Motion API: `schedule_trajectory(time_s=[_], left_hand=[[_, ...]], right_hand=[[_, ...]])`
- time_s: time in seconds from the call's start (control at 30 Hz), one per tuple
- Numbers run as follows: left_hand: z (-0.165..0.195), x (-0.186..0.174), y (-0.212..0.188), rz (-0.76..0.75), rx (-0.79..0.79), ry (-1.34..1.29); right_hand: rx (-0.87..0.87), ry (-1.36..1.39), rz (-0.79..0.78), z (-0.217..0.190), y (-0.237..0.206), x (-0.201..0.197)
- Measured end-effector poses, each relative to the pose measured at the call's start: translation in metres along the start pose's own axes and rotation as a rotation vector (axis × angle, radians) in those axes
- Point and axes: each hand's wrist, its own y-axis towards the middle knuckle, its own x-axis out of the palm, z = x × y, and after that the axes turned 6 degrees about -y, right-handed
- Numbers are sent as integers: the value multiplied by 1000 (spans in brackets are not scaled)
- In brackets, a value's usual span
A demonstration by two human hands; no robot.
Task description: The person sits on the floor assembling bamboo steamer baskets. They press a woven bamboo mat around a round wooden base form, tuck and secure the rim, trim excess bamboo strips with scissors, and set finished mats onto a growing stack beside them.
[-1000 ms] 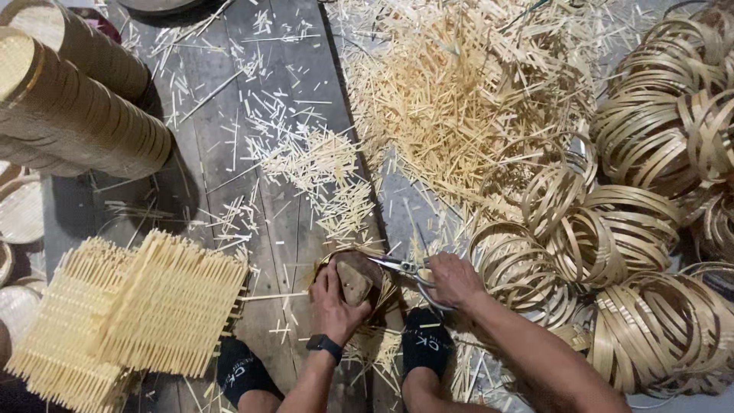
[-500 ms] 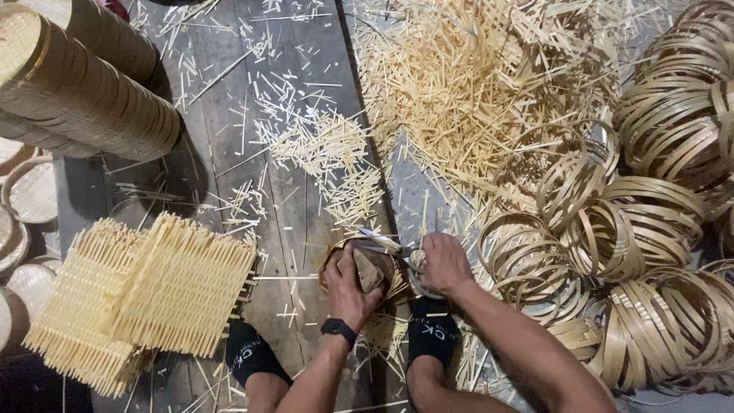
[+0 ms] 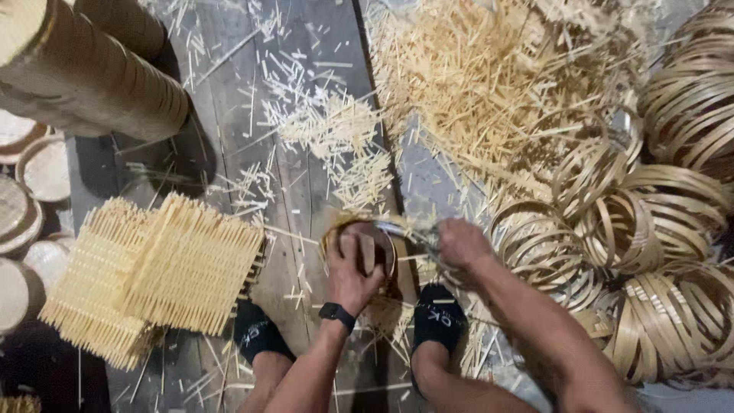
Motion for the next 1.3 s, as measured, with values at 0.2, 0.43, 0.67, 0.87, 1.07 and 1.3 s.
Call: schedule_trajectory(time_s=[0.2, 0.43, 0.67, 0.87, 1.07, 1.3], left_hand=[[2, 4, -2, -4, -74, -75], [8, 15, -10, 208, -109, -233], [-8, 22, -13, 188, -8, -190], [-13, 26, -17, 236, -7, -204], [-16, 21, -11, 211, 35, -212], [-14, 10, -9, 121, 33, -203]], right_hand=[[-156, -236, 231, 14, 16, 1], [-88, -278, 130, 24, -9, -8], [-181, -191, 518, 13, -14, 32], [-70, -350, 314, -8, -21, 22], [-34, -246, 82, -15, 3, 12], [-242, -251, 416, 3, 12, 19]])
